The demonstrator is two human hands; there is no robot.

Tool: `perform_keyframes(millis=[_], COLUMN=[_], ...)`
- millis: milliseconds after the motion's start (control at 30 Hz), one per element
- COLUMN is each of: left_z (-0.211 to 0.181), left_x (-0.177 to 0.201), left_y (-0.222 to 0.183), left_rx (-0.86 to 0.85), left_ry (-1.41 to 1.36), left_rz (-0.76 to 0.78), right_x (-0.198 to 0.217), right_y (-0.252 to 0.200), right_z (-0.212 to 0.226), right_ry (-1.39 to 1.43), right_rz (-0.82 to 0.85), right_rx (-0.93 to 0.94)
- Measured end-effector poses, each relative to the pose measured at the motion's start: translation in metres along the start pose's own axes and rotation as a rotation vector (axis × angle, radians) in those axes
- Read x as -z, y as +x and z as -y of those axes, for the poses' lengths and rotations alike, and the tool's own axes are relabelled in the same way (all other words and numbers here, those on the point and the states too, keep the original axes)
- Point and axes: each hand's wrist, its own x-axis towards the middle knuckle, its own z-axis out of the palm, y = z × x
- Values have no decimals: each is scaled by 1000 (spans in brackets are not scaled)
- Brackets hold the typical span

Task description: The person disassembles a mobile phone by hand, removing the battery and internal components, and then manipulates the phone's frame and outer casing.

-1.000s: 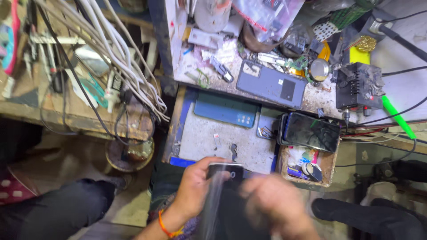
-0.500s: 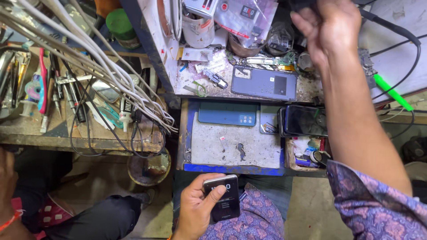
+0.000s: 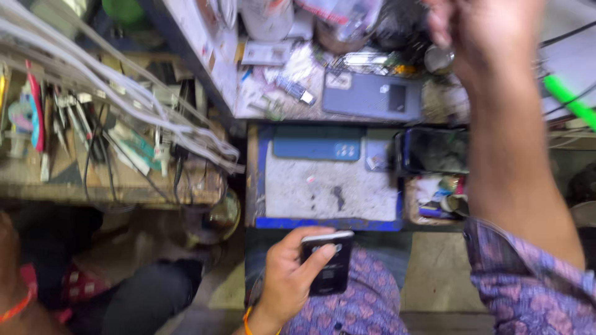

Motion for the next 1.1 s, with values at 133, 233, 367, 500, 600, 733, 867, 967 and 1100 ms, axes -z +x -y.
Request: perform_keyframes(millis=[133,233,367,500,600,733,867,967,1100], left_z=[-5,-9,-9,-5,-2,-2,-1,0,1], left_x=[-9,-15,-23,-34,-38,-38,-37,-37,-35], left_y=[11,17,21,18,17,15,13,13,11], left_rx=[57,144,201,109,106,88,99,90,124], left_ry=[-24,-82,-13,185,195,221,246,251,269], left_rz=[78,105,137,127,122,114,110,112,113], right_x=[-44,-75,-78,-71,-64,-62,-64,-64,-65], right_y=[-164,-230,-272,-296,-304,-307,-309,-311,-312], right_z=[36,40,27,13,7,2,-2,-2,-2], right_ry=[-223,-541,-786,-837,-856,-874,-908,-919,-925], right_rz=[88,89,125,94,116,168,150,156,143], right_rx=[85,95,234,290,279,289,302,291,291])
